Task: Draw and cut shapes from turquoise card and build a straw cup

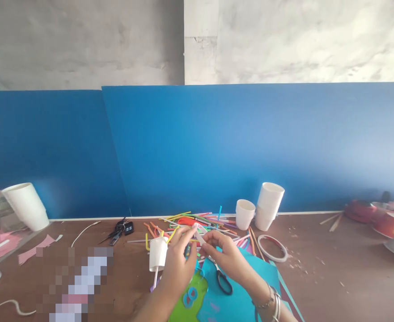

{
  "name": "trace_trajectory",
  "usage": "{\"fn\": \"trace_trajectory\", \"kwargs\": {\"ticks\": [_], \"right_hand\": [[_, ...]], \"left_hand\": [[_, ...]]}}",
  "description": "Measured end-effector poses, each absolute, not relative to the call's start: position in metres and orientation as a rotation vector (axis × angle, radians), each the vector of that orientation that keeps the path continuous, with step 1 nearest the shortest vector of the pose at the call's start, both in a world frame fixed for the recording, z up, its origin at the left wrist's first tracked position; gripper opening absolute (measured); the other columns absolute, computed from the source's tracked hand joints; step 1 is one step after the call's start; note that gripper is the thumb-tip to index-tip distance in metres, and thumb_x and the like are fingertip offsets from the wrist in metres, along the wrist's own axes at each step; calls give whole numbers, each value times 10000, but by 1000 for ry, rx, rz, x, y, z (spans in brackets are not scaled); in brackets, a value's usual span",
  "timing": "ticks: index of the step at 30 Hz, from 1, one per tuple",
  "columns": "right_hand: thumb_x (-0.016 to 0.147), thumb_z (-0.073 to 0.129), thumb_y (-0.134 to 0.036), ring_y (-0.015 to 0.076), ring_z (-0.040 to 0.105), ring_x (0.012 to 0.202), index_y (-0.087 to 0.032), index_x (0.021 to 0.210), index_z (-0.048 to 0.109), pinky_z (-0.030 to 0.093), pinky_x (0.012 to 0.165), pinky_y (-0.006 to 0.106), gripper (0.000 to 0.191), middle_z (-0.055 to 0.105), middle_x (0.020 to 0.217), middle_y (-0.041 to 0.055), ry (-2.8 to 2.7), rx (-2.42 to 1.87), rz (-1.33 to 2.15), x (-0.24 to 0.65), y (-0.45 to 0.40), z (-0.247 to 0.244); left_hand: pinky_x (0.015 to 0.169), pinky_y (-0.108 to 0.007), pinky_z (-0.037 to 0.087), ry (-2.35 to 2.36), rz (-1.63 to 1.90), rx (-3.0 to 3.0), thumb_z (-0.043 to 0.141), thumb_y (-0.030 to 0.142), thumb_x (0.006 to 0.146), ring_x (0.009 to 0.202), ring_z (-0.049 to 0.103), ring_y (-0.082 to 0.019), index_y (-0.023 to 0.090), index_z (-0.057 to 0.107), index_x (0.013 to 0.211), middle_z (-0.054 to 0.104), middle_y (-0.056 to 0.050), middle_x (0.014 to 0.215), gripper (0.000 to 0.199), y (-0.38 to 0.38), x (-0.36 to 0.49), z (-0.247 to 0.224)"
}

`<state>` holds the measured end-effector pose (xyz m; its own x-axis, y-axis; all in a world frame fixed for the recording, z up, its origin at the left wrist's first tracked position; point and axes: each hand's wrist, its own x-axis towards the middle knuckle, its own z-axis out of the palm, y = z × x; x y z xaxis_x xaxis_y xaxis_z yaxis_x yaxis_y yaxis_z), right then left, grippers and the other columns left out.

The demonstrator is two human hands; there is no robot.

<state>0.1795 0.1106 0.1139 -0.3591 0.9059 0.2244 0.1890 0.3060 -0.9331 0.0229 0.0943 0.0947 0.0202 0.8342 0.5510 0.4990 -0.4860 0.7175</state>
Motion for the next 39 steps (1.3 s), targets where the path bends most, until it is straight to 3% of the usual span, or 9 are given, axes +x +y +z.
{"fn": "trace_trajectory", "kwargs": {"ticks": [5, 10, 14, 19, 22, 27, 31, 35, 39], "right_hand": [[873, 516, -409, 174, 628, 715, -187, 889, 569, 466, 622, 251, 228, 667, 756, 21, -1769, -975, 1023, 177, 109, 112], [909, 453, -377, 157, 598, 659, -202, 834, 528, 442, 609, 243, 205, 627, 696, -1, -1869, -987, 940, 176, 104, 118], [904, 453, -352, 155, 580, 640, -209, 829, 518, 423, 582, 238, 175, 621, 700, -5, -1888, -997, 914, 175, 103, 120], [901, 452, -338, 158, 582, 657, -213, 827, 515, 432, 605, 241, 158, 618, 713, -3, -1865, -970, 941, 174, 104, 118], [902, 450, -341, 159, 577, 645, -208, 834, 514, 433, 604, 246, 162, 606, 686, -5, -1838, -981, 952, 174, 104, 116], [900, 452, -341, 159, 569, 630, -205, 841, 519, 421, 587, 245, 163, 612, 685, -1, -1831, -1000, 938, 174, 106, 114], [901, 432, -303, 162, 559, 602, -210, 861, 527, 396, 566, 249, 139, 610, 669, -4, -1896, -1044, 830, 174, 106, 110], [882, 425, -240, 169, 550, 581, -217, 1033, 499, 390, 569, 257, 171, 604, 632, -24, -1896, -1102, 741, 174, 108, 103], [881, 414, -231, 172, 589, 625, -215, 1009, 492, 401, 548, 244, 151, 658, 726, 8, -1865, -1088, 833, 175, 109, 101]], "left_hand": [[945, -369, 434, 1361, 1432, 2043, 416, 195, 873, 1150, 504, -221, 246, 526, 1232, 557, -81, 1225, 379, 89, 32, 91], [723, -328, 505, 1378, 1394, 1721, 476, 260, 834, 801, 617, -191, 211, 590, 951, 646, -41, 903, 171, 90, 30, 99], [736, -295, 500, 1216, 1356, 1637, 526, 246, 791, 826, 606, -184, 199, 573, 805, 622, -20, 833, 68, 89, 31, 107], [876, -347, 474, 1260, 1401, 1594, 523, 241, 795, 1036, 578, -214, 218, 557, 1122, 629, -60, 1093, 329, 91, 32, 98], [973, -384, 408, 1303, 1414, 1782, 476, 237, 831, 1157, 511, -231, 216, 577, 1157, 596, -84, 1200, 342, 93, 32, 90], [843, -362, 476, 1366, 1408, 1826, 465, 239, 850, 1020, 581, -224, 229, 585, 1114, 633, -76, 1115, 291, 90, 33, 91], [727, -309, 479, 1388, 1476, 1838, 469, 260, 861, 852, 602, -195, 224, 606, 890, 642, -41, 908, 144, 89, 34, 94], [740, -310, 468, 1384, 1527, 1835, 463, 286, 871, 839, 589, -196, 219, 593, 819, 628, -34, 852, 156, 90, 30, 95], [776, -326, 474, 1380, 1485, 1738, 473, 314, 863, 854, 590, -195, 217, 593, 928, 620, -38, 896, 168, 94, 26, 96]]}}
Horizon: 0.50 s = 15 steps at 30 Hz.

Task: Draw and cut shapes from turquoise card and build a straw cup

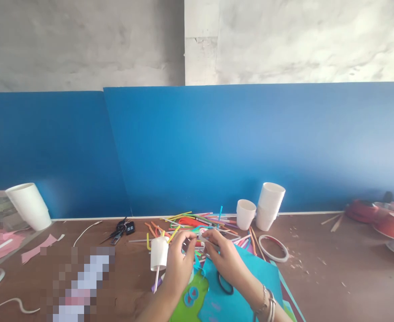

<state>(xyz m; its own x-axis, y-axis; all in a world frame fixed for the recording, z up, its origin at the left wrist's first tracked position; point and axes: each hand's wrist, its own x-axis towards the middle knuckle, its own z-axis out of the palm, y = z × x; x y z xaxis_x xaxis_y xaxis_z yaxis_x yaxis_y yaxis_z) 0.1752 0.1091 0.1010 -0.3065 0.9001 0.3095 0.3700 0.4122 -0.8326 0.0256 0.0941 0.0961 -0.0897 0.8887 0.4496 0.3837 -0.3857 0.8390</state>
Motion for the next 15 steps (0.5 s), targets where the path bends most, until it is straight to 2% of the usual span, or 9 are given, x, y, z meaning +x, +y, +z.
{"fn": "trace_trajectory", "kwargs": {"ticks": [3, 8, 15], "right_hand": [[882, 414, -218, 175, 605, 641, -215, 1067, 461, 414, 565, 244, 191, 672, 733, 4, -1878, -1045, 834, 175, 109, 102], [876, 432, -221, 186, 624, 630, -204, 1049, 504, 425, 609, 262, 189, 695, 704, 11, -1950, -1060, 724, 175, 109, 102], [839, 438, -198, 202, 661, 725, -193, 885, 612, 451, 633, 260, 179, 719, 789, 50, -1890, -1148, 778, 174, 112, 98]], "left_hand": [[721, -316, 489, 1383, 1366, 1687, 515, 326, 829, 791, 588, -181, 215, 545, 1099, 606, -40, 933, 293, 99, 23, 94], [713, -308, 464, 1459, 1254, 1856, 470, 287, 853, 790, 569, -181, 213, 546, 799, 573, -22, 865, 119, 101, 22, 91], [742, -300, 421, 1480, 1288, 2029, 442, 273, 886, 844, 543, -184, 219, 536, 769, 555, -16, 858, 159, 95, 22, 93]]}}
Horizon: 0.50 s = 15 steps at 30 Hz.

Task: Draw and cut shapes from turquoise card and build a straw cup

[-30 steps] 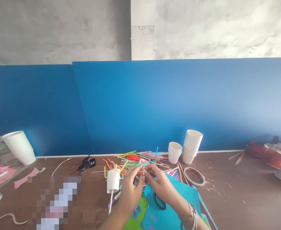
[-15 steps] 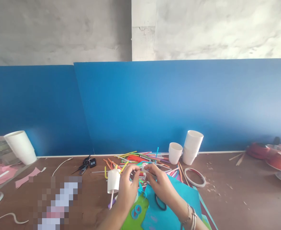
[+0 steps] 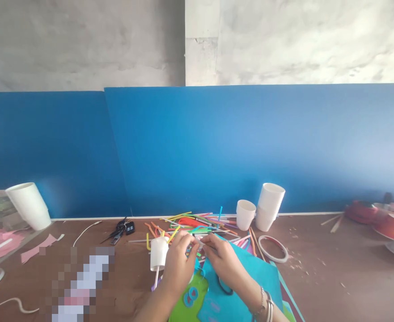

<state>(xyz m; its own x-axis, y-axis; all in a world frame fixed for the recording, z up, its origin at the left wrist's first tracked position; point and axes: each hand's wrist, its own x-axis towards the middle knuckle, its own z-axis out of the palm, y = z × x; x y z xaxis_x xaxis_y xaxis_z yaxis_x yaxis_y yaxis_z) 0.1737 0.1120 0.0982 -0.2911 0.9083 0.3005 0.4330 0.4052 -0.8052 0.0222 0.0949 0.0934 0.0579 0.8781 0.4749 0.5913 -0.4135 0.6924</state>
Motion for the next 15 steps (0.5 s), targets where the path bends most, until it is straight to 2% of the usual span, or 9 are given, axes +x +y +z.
{"fn": "trace_trajectory", "kwargs": {"ticks": [9, 15], "right_hand": [[786, 448, -187, 189, 634, 680, -180, 831, 636, 458, 632, 264, 194, 698, 736, 37, -1793, -1146, 809, 171, 109, 101], [719, 517, -240, 190, 613, 630, -168, 813, 616, 463, 607, 278, 155, 654, 644, 21, -1462, -1039, 1115, 161, 109, 96]], "left_hand": [[720, -279, 416, 1448, 1312, 2056, 451, 237, 885, 833, 542, -168, 219, 542, 785, 543, -12, 865, 136, 95, 20, 92], [694, -278, 427, 1465, 1473, 2159, 444, 228, 888, 815, 542, -163, 212, 576, 790, 494, -37, 910, 165, 89, 28, 91]]}}
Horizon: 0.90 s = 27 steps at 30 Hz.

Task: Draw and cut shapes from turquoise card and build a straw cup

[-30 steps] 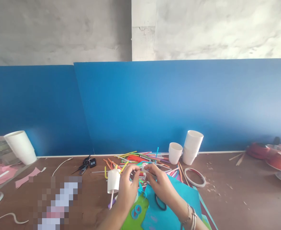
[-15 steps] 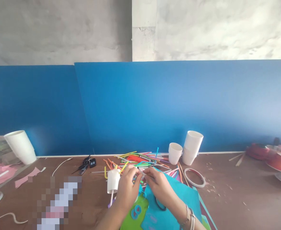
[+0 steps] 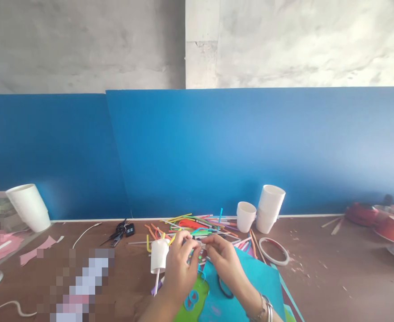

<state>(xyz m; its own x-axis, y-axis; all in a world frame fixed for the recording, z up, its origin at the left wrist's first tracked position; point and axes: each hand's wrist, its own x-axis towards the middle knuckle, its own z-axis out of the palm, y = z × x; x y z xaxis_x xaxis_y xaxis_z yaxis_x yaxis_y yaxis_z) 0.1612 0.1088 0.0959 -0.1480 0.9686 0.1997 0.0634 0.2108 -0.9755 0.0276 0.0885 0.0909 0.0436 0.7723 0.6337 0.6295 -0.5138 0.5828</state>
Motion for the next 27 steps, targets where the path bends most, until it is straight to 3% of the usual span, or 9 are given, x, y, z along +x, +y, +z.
{"fn": "trace_trajectory", "kwargs": {"ticks": [5, 7, 10, 12, 14, 17, 20, 23, 27], "right_hand": [[703, 497, -309, 184, 576, 552, -162, 801, 618, 413, 508, 260, 213, 607, 552, 10, -1229, -1201, 1004, 181, 118, 105], [748, 471, -329, 204, 602, 600, -155, 929, 605, 413, 515, 267, 285, 640, 609, 29, -1228, -1244, 948, 200, 125, 113], [839, 412, -267, 223, 650, 812, -184, 1088, 553, 446, 692, 301, 297, 710, 874, 72, -1536, -1518, 512, 229, 138, 116], [862, 359, -163, 257, 639, 930, -167, 1100, 556, 424, 766, 346, 309, 713, 920, 110, -1771, -1913, 78, 243, 145, 109], [807, 424, -92, 303, 650, 899, -128, 1018, 615, 422, 742, 375, 286, 715, 852, 160, -1834, -2020, 43, 249, 150, 99], [744, 512, -78, 355, 632, 928, -152, 979, 660, 416, 752, 431, 287, 697, 941, 192, -1853, -2068, 34, 246, 149, 92], [802, 524, -198, 326, 570, 1048, -231, 1032, 659, 398, 846, 436, 269, 668, 1074, 135, -1932, -1898, 51, 222, 139, 105], [814, 537, -258, 254, 540, 1094, -226, 1024, 649, 395, 924, 374, 240, 642, 1119, 87, -1990, -1228, 455, 183, 127, 127], [743, 592, -188, 222, 588, 899, -210, 808, 655, 439, 809, 333, 94, 660, 878, 44, -1932, -977, 647, 138, 119, 138]], "left_hand": [[728, -272, 447, 1415, 1866, 2040, 477, 239, 872, 823, 546, -156, 208, 585, 761, 498, -43, 933, 158, 90, 14, 107], [672, -254, 451, 1516, 1974, 1817, 525, 299, 843, 758, 541, -139, 206, 589, 756, 508, -43, 965, 143, 96, -4, 118], [691, -267, 460, 1596, 1713, 1628, 560, 402, 781, 795, 563, -169, 201, 590, 710, 550, -44, 932, 215, 108, -33, 130], [727, -280, 463, 1602, 1526, 1574, 544, 423, 767, 844, 577, -192, 197, 600, 725, 584, -46, 923, 236, 112, -47, 134], [697, -283, 468, 1589, 1402, 1577, 545, 432, 755, 799, 592, -195, 191, 610, 728, 612, -43, 888, 251, 113, -55, 136], [623, -265, 465, 1560, 1275, 1600, 551, 435, 750, 710, 592, -179, 187, 608, 710, 619, -26, 828, 258, 109, -56, 139], [590, -246, 458, 1511, 1154, 1652, 547, 426, 758, 703, 584, -167, 193, 597, 682, 601, -11, 835, 251, 104, -51, 143], [615, -244, 465, 1420, 1050, 1755, 513, 415, 794, 776, 578, -173, 202, 597, 703, 579, -13, 890, 246, 101, -44, 144], [741, -276, 467, 1337, 1088, 1852, 519, 374, 804, 824, 573, -173, 209, 589, 704, 578, -11, 876, 205, 98, -35, 142]]}}
